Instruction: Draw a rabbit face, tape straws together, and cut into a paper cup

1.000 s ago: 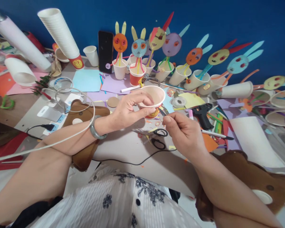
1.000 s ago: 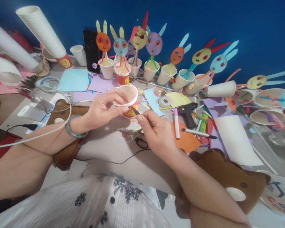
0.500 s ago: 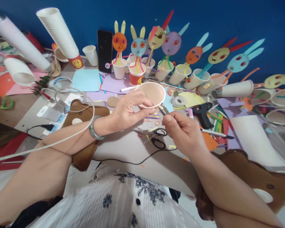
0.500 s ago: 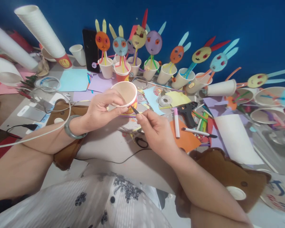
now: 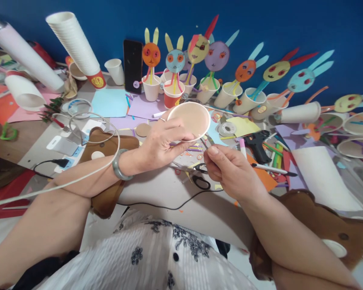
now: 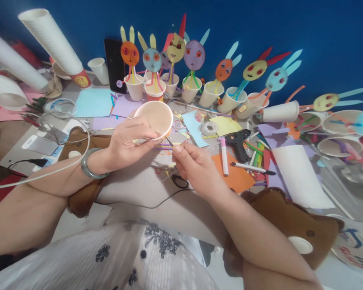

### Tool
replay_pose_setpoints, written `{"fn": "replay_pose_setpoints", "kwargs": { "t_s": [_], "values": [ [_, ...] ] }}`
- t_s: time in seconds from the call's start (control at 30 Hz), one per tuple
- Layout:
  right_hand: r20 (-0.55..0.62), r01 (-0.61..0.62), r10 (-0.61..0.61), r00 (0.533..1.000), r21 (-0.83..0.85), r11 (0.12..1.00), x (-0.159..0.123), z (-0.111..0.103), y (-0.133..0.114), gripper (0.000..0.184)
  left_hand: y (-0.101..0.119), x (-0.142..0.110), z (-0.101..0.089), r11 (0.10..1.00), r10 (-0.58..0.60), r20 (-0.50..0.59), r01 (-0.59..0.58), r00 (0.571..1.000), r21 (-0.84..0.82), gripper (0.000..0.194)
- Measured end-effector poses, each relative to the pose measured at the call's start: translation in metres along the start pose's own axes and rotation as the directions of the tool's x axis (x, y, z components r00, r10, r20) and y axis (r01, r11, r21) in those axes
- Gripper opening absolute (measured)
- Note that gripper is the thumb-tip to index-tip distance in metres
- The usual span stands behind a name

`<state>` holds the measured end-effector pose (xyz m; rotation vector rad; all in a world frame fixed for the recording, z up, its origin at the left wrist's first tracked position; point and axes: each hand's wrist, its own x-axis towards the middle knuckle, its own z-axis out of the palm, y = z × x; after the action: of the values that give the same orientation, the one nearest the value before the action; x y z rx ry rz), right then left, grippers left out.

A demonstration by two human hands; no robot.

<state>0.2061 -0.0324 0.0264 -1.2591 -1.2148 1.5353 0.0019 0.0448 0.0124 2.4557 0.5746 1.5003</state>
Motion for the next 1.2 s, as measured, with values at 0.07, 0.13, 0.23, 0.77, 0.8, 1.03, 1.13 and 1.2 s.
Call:
{"fn": "replay_pose_setpoints", "kwargs": {
  "t_s": [0.07, 0.13, 0.23, 0.77, 0.8, 1.03, 1.13, 1.2],
  "values": [
    [-0.051, 0.068, -0.075, 0.996, -0.133, 0.989, -0.0016, 0.0, 0.0014, 0.053, 0.001, 0.0003, -0.0008, 1.0, 0.0, 0.012, -0.001, 1.0, 0.016, 0.016],
    [-0.113, 0.163, -0.209, 0.971, -0.322, 0.933, -0.0039, 0.0005, 0.0017, 0.051, 0.002, 0.0002, -0.0016, 1.0, -0.003, 0.03, 0.002, 1.0, 0.026, 0.015],
    [-0.158, 0.26, -0.4, 0.903, -0.54, 0.8, -0.0064, 0.0017, 0.0005, 0.049, 0.0031, -0.0001, -0.0018, 1.0, 0.004, 0.03, -0.005, 1.0, 0.028, 0.015],
    [-0.148, 0.271, -0.407, 0.901, -0.54, 0.797, -0.0049, 0.0022, 0.0013, 0.047, 0.0042, -0.0014, -0.0013, 0.994, 0.052, 0.021, -0.054, 0.998, 0.093, 0.008],
    [-0.156, 0.292, -0.477, 0.865, -0.617, 0.731, -0.0058, 0.0022, 0.001, 0.044, 0.0044, -0.0014, -0.0015, 0.994, 0.062, 0.017, -0.063, 0.998, 0.089, 0.007],
    [0.015, 0.027, -0.025, 1.0, -0.121, 0.992, -0.002, -0.0007, -0.0021, 0.053, 0.0042, -0.0018, -0.0011, 0.993, 0.065, 0.008, -0.066, 0.998, 0.102, 0.007],
    [0.141, -0.133, 0.119, 0.983, 0.093, 0.987, -0.0006, -0.0005, -0.0022, 0.053, 0.005, -0.0016, -0.0011, 0.99, 0.086, 0.01, -0.086, 0.996, 0.112, 0.007],
    [0.075, -0.06, 0.057, 0.996, 0.037, 0.998, -0.001, -0.0003, -0.0003, 0.053, 0.0059, -0.0013, -0.0012, 0.987, 0.109, 0.025, -0.111, 0.994, 0.115, 0.007]
  ]
}}
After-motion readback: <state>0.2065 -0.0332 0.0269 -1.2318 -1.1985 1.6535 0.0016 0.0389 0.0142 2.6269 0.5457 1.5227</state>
